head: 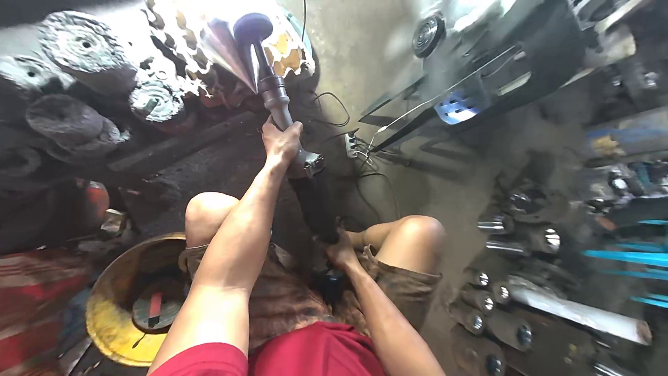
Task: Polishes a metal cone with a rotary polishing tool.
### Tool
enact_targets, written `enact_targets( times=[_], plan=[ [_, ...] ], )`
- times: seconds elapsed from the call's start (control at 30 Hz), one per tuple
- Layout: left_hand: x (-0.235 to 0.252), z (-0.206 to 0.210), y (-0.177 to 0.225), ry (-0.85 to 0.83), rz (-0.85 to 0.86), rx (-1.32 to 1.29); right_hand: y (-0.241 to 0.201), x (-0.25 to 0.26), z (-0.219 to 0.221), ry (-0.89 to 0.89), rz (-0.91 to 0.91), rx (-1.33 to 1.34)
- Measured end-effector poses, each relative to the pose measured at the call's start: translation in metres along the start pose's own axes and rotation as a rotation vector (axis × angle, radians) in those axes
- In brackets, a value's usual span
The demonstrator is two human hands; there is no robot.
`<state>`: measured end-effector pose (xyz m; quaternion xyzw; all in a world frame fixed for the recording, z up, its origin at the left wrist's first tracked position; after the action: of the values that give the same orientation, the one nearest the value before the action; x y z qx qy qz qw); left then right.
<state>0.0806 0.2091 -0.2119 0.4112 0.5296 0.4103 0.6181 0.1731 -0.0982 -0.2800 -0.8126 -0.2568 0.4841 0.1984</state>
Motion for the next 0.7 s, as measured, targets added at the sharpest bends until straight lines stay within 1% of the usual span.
enact_targets(
  times=[0.17, 0.27, 0.43, 0.57, 0.7],
  plan=[
    [0.005, 0.009, -0.006, -0.002, -0.018, 0.151, 0.002, 0.0, 0.001, -0.028, 0.01, 0.033],
    [0.006, 0.009, -0.01, -0.007, -0.008, 0.156, 0.003, 0.0, 0.0, -0.01, 0.004, 0.021],
    [-0.001, -0.002, -0.004, 0.009, 0.003, 0.034, 0.0, 0.001, -0.002, 0.017, -0.045, -0.052],
    [-0.009, -0.015, 0.001, 0.013, 0.05, -0.062, -0.007, -0.001, -0.004, 0.063, -0.106, -0.206],
    [-0.011, -0.027, -0.001, 0.023, 0.087, -0.204, -0.013, 0.0, -0.006, 0.071, -0.108, -0.347]
  ],
)
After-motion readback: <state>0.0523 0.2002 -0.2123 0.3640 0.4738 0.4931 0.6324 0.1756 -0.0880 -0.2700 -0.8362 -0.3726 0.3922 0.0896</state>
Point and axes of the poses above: each hand's wrist, its own x-axis towards the middle knuckle, its own z-axis out of the palm, y = z × x, the point moved 5 cm from there along x, towards the middle knuckle, and after that the axes turned 9 degrees about -x, right-handed, at the moved point
